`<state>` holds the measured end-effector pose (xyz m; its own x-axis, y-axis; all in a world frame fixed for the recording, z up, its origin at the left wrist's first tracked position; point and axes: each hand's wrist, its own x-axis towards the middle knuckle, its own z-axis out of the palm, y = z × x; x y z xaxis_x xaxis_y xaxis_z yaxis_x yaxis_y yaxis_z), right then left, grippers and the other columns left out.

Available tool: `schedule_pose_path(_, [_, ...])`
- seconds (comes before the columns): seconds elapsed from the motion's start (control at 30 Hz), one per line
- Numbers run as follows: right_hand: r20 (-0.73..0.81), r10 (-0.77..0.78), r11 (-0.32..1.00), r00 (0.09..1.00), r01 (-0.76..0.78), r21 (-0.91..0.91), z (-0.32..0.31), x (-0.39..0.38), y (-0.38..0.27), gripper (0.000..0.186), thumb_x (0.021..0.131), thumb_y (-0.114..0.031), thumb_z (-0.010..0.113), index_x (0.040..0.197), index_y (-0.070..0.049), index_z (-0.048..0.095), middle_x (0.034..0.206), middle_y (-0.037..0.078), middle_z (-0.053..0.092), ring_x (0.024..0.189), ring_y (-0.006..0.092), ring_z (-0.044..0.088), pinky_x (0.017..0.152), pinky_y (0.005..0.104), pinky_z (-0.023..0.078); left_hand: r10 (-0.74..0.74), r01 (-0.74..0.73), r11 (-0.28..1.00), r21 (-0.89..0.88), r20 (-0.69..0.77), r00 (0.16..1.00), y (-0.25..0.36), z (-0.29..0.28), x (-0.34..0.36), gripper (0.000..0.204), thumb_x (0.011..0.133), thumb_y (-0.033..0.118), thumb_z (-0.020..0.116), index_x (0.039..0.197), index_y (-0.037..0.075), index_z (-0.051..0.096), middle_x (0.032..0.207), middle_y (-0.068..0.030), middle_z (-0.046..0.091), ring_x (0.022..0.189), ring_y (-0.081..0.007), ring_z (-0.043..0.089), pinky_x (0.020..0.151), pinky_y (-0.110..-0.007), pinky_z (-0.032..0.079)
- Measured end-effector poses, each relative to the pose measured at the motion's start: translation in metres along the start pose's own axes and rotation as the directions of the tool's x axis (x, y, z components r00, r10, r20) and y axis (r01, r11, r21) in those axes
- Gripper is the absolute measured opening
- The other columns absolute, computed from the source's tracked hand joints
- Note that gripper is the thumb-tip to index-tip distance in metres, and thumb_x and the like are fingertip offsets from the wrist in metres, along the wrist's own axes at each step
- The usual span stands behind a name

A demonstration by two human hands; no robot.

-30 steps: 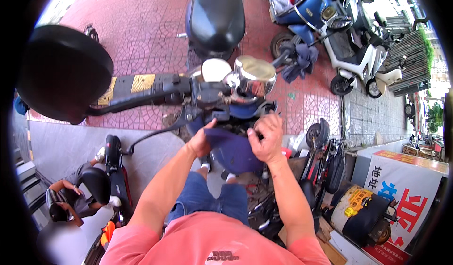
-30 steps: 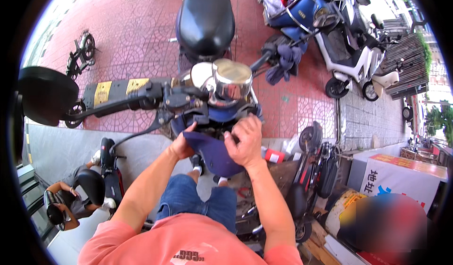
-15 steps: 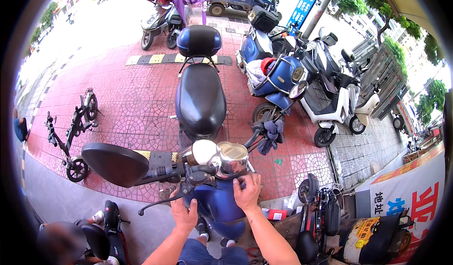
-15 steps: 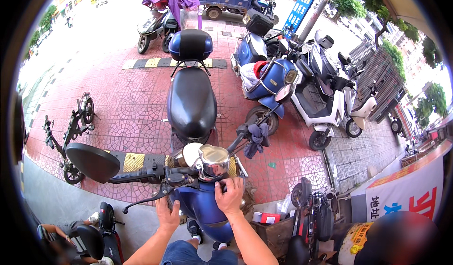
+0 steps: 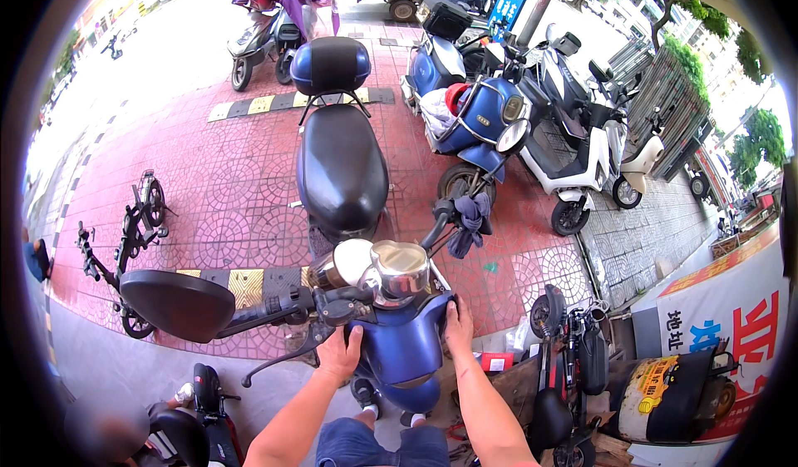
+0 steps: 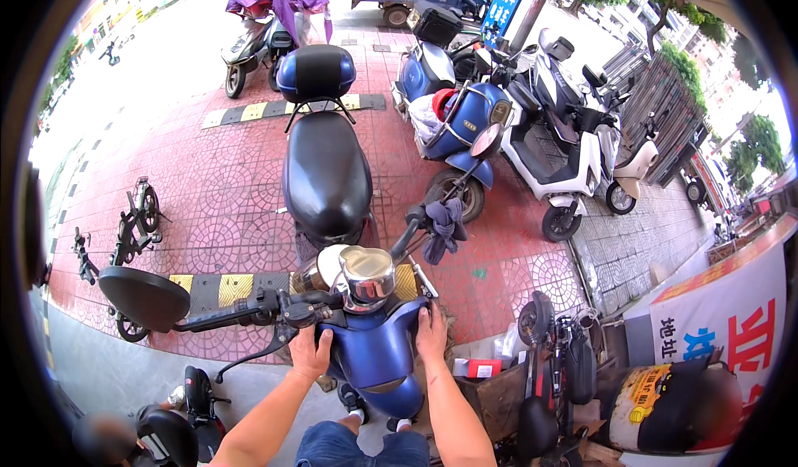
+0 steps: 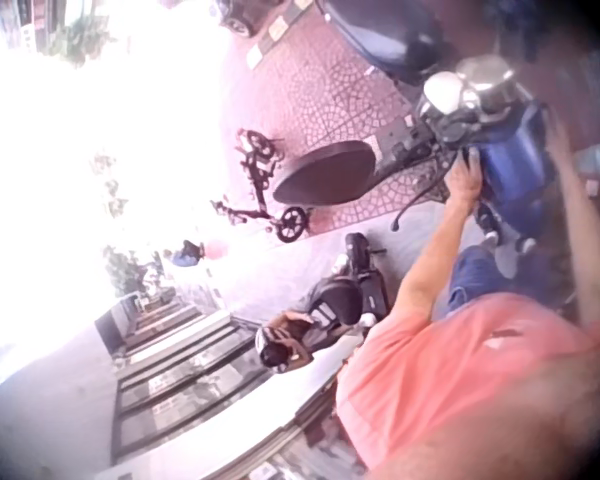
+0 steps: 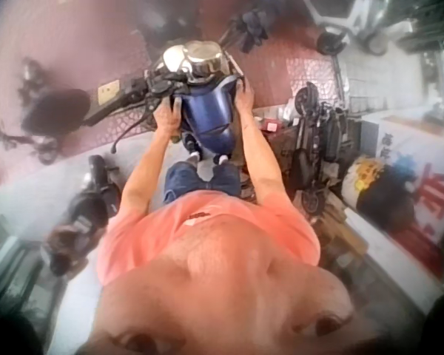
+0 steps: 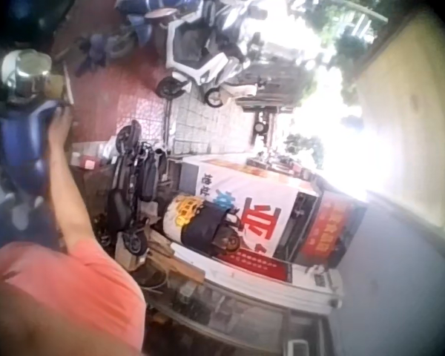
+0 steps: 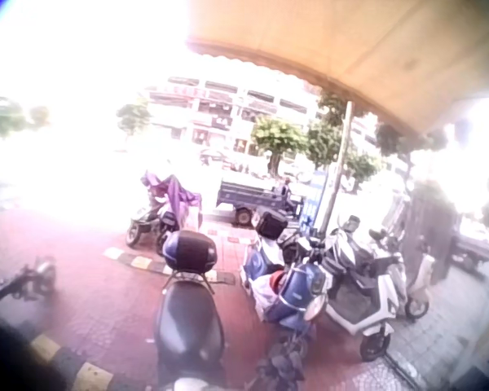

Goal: The person uses a power drill to remove screws from the front body panel of a blue scooter and then pulls the panel off to access the internal wiring.

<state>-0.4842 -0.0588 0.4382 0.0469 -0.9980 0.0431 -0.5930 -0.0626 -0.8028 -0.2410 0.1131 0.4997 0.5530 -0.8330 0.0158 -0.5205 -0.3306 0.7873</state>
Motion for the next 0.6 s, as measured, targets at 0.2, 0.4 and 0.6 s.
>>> schedule_pose_path(0.2, [-0.01, -0.096, 0.993, 0.995, 0.096, 0.061, 0.036, 0.043, -0.005, 0.045, 0.107, -0.039, 0.05, 0.11, 0.0, 0.072, 0.107, 0.024, 0.069, 0.105, 0.0442, 0.063, 0.093, 0.0501, 0.047, 0.408, -0.284, 0.815, 0.505, -0.152, 0.9, -0.045, 0.046, 0.025, 0.025, 0.102, 0.018, 0.054, 0.119, 0.006, 0.068, 0.121, -0.0222, 0.068, 0.109, -0.0481, 0.064, 0.097, -0.057, 0.05])
schedule_pose_path(0.4, [-0.029, -0.108, 0.987, 0.994, 0.103, -0.123, 0.038, 0.06, -0.011, 0.042, 0.102, -0.039, 0.057, 0.085, -0.003, 0.069, 0.089, 0.017, 0.067, 0.093, 0.0403, 0.062, 0.082, 0.0508, 0.046, 0.5, -0.382, 0.785, 0.487, -0.134, 0.856, -0.059, 0.065, 0.035, 0.022, 0.096, 0.015, 0.058, 0.11, 0.004, 0.071, 0.111, -0.0233, 0.068, 0.104, -0.0447, 0.065, 0.095, -0.057, 0.05])
schedule_pose_path(0.6, [-0.201, -0.444, 0.896, 0.873, 0.424, -0.134, -0.002, 0.086, -0.104, 0.014, 0.089, -0.016, 0.073, 0.096, -0.006, 0.067, 0.095, 0.012, 0.067, 0.097, 0.035, 0.06, 0.086, 0.0494, 0.046, 0.285, -0.275, 0.823, 0.496, 0.058, 0.957, -0.123, 0.111, 0.023, 0.033, 0.095, 0.015, 0.055, 0.123, 0.007, 0.068, 0.122, -0.0187, 0.065, 0.114, -0.0409, 0.062, 0.104, -0.056, 0.046])
